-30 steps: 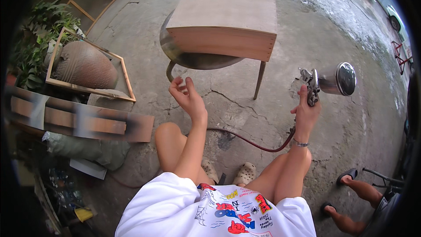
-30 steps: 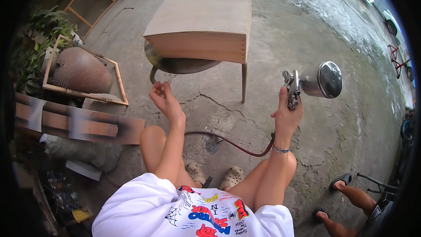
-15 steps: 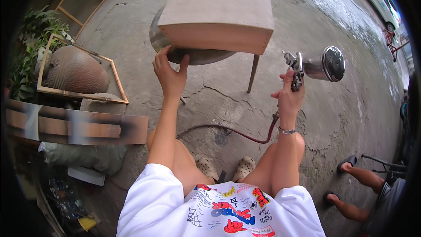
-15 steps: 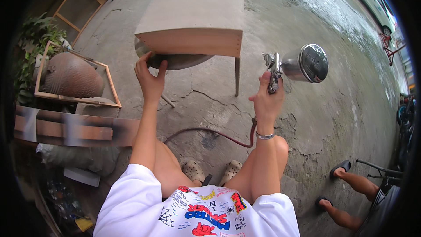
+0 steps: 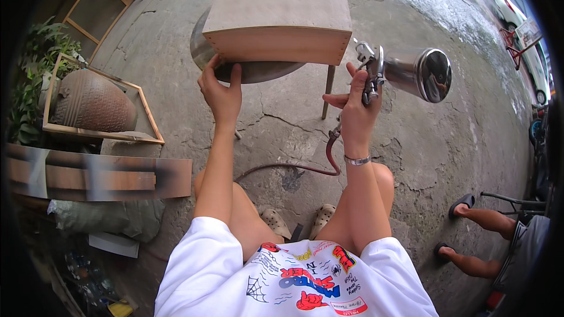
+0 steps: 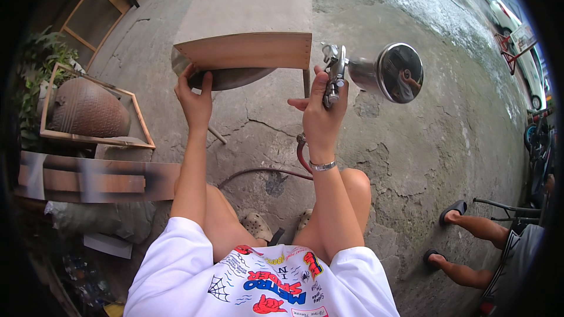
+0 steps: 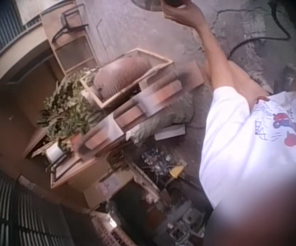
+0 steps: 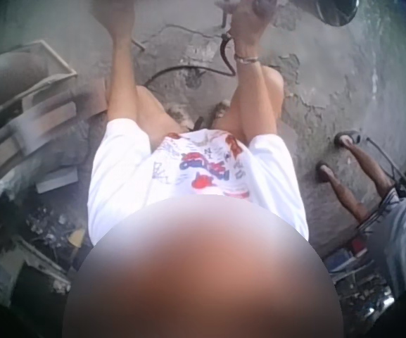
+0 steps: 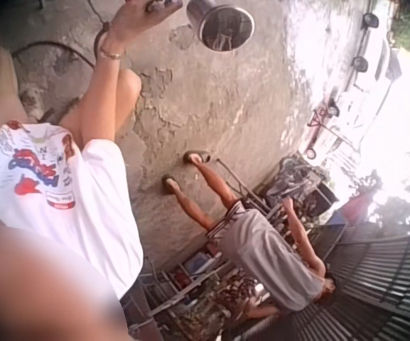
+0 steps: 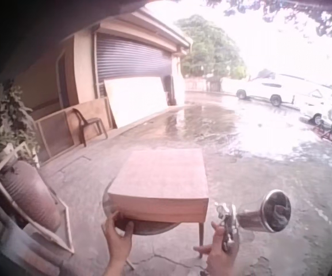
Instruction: The person uses a spray gun to apply a coat of paint to a small wooden table and a separate wooden plank. They rotate the table to cover all sides and then spray the plank before placing it aside.
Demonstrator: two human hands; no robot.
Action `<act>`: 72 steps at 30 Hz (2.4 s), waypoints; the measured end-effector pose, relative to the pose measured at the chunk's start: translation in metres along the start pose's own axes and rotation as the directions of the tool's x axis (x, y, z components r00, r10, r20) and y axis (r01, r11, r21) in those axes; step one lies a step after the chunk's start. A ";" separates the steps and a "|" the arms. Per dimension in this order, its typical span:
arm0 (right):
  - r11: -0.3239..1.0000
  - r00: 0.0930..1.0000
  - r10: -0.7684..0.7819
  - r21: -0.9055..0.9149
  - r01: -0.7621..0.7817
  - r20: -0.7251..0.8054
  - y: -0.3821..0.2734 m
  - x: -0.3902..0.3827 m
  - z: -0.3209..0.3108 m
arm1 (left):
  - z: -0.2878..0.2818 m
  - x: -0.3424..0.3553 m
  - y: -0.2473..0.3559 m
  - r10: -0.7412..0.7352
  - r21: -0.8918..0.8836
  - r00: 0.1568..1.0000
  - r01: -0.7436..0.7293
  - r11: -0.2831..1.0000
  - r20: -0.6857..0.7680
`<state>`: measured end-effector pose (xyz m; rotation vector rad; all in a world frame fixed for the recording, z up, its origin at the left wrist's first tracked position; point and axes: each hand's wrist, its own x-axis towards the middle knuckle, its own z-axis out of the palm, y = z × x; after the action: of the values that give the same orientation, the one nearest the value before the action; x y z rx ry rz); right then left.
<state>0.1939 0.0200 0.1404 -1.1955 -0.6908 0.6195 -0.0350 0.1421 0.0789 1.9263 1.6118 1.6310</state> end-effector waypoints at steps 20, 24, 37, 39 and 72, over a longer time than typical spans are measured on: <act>0.984 0.985 -0.170 0.062 0.169 0.025 0.014 0.007 0.019 | 0.008 0.002 0.021 -0.200 -0.159 0.977 0.187 0.969 -0.071; 0.990 0.988 -0.142 0.029 0.140 0.055 0.003 0.005 0.019 | 0.012 0.003 0.021 -0.267 -0.254 0.961 0.240 0.937 -0.077; 0.994 0.994 -0.103 -0.025 0.104 0.048 0.004 0.012 0.003 | 0.024 -0.011 0.022 -0.113 -0.252 0.962 0.049 0.967 -0.247; 0.995 0.994 -0.091 -0.037 0.093 0.058 0.000 0.011 0.004 | 0.020 -0.012 0.027 -0.127 -0.259 0.963 0.064 0.964 -0.238; 0.993 0.968 -0.069 -0.076 0.090 0.242 0.016 0.042 -0.009 | 0.001 -0.058 0.034 -0.209 -0.270 0.962 0.157 0.950 -0.177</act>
<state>0.2263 0.0500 0.1294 -1.1771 -0.9737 0.6785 -0.0039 0.0839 0.0651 1.4804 1.5086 1.8989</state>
